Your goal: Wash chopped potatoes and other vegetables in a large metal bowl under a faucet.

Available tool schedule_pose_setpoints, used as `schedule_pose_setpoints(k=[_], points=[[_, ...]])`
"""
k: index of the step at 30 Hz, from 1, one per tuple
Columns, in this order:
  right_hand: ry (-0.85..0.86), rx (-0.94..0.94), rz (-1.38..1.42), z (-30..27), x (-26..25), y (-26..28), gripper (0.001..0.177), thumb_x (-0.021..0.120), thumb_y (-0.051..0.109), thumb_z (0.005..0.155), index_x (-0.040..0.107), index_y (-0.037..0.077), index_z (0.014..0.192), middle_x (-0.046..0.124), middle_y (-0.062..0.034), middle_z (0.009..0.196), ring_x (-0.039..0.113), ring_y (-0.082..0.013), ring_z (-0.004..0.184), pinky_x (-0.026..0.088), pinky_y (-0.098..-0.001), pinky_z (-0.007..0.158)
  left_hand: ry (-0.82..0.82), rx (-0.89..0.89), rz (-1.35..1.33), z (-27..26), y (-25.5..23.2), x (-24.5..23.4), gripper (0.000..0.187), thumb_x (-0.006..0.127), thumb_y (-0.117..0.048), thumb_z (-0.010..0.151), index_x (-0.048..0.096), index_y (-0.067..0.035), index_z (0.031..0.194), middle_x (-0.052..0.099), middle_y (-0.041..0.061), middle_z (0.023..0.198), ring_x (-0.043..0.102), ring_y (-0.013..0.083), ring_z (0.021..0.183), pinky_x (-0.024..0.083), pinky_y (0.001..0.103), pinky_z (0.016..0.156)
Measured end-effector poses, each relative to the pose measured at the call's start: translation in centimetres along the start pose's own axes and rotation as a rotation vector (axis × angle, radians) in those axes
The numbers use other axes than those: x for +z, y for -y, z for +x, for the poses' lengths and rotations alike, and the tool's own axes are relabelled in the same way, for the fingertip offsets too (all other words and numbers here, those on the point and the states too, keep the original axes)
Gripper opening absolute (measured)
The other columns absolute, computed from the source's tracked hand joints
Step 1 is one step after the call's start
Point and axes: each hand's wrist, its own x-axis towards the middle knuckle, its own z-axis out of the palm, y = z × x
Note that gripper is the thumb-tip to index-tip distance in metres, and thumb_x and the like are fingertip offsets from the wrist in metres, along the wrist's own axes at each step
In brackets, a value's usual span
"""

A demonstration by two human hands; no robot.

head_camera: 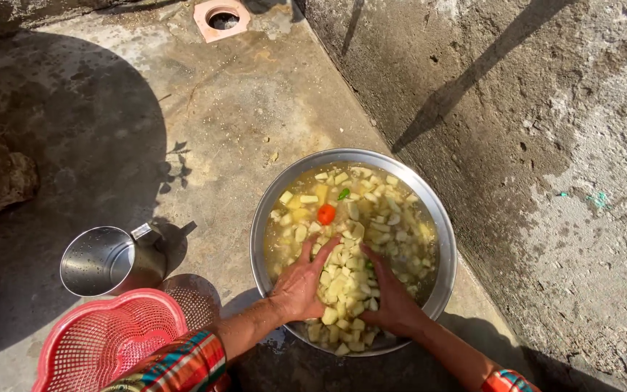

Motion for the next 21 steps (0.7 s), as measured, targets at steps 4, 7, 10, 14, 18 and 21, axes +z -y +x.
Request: schedule_pose_setpoints(k=[4, 7, 10, 14, 18, 21], points=[[-0.093, -0.062, 0.188, 0.9, -0.3, 0.3, 0.127, 0.090, 0.005, 0.058, 0.017, 0.025, 0.159, 0.027, -0.0133, 0.164, 0.030, -0.0326, 0.150, 0.031, -0.0468, 0.119, -0.086, 0.027, -0.175, 2.3, 0.7, 2.2, 0.135, 0.096, -0.014, 0.054, 0.016, -0.023, 0.162, 0.016, 0.025, 0.164, 0.055, 0.0452, 0.123, 0.052, 0.046, 0.104], [-0.115, -0.024, 0.356, 1.0, -1.5, 1.2, 0.122, 0.084, -0.004, 0.057, 0.022, 0.024, 0.158, 0.031, -0.0097, 0.162, 0.035, -0.0283, 0.149, 0.037, -0.0438, 0.117, -0.169, 0.136, -0.288, 4.0, 1.0, 2.7, 0.129, 0.098, -0.013, 0.052, 0.024, -0.012, 0.157, 0.026, 0.023, 0.157, 0.042, 0.0417, 0.140, 0.043, 0.043, 0.115], [-0.115, 0.042, 0.482, 1.2, -3.3, 2.7, 0.122, 0.085, -0.006, 0.057, 0.024, 0.026, 0.157, 0.037, -0.0069, 0.159, 0.041, -0.0251, 0.145, 0.044, -0.0412, 0.114, -0.179, 0.203, -0.255, 4.5, -0.2, 0.8, 0.127, 0.098, -0.018, 0.053, 0.024, 0.001, 0.154, 0.034, 0.022, 0.151, 0.042, 0.0389, 0.141, 0.038, 0.041, 0.119], [-0.127, 0.069, 0.482, 0.9, -5.2, 4.5, 0.122, 0.090, -0.001, 0.058, 0.023, 0.027, 0.156, 0.040, -0.0055, 0.157, 0.044, -0.0226, 0.143, 0.046, -0.0405, 0.113, -0.226, 0.286, -0.239, 3.6, -2.4, -1.9, 0.115, 0.098, -0.026, 0.058, 0.033, 0.005, 0.149, 0.042, 0.025, 0.143, 0.046, 0.0401, 0.138, 0.039, 0.042, 0.119], [-0.146, -0.023, 0.515, 0.9, -6.4, 5.0, 0.121, 0.090, -0.006, 0.057, 0.027, 0.025, 0.156, 0.039, -0.0061, 0.156, 0.045, -0.0227, 0.141, 0.049, -0.0415, 0.110, -0.289, 0.358, -0.330, 2.5, -4.5, -3.8, 0.111, 0.096, -0.033, 0.055, 0.042, -0.004, 0.147, 0.048, 0.020, 0.141, 0.053, 0.0363, 0.133, 0.043, 0.041, 0.115], [-0.123, -0.003, 0.585, 0.5, -6.0, 4.6, 0.120, 0.086, -0.010, 0.056, 0.028, 0.025, 0.155, 0.041, -0.0055, 0.154, 0.047, -0.0219, 0.139, 0.055, -0.0415, 0.105, -0.310, 0.385, -0.350, 3.4, -3.4, -2.0, 0.109, 0.097, -0.034, 0.055, 0.045, -0.009, 0.148, 0.053, 0.016, 0.139, 0.056, 0.0340, 0.132, 0.046, 0.041, 0.114]])
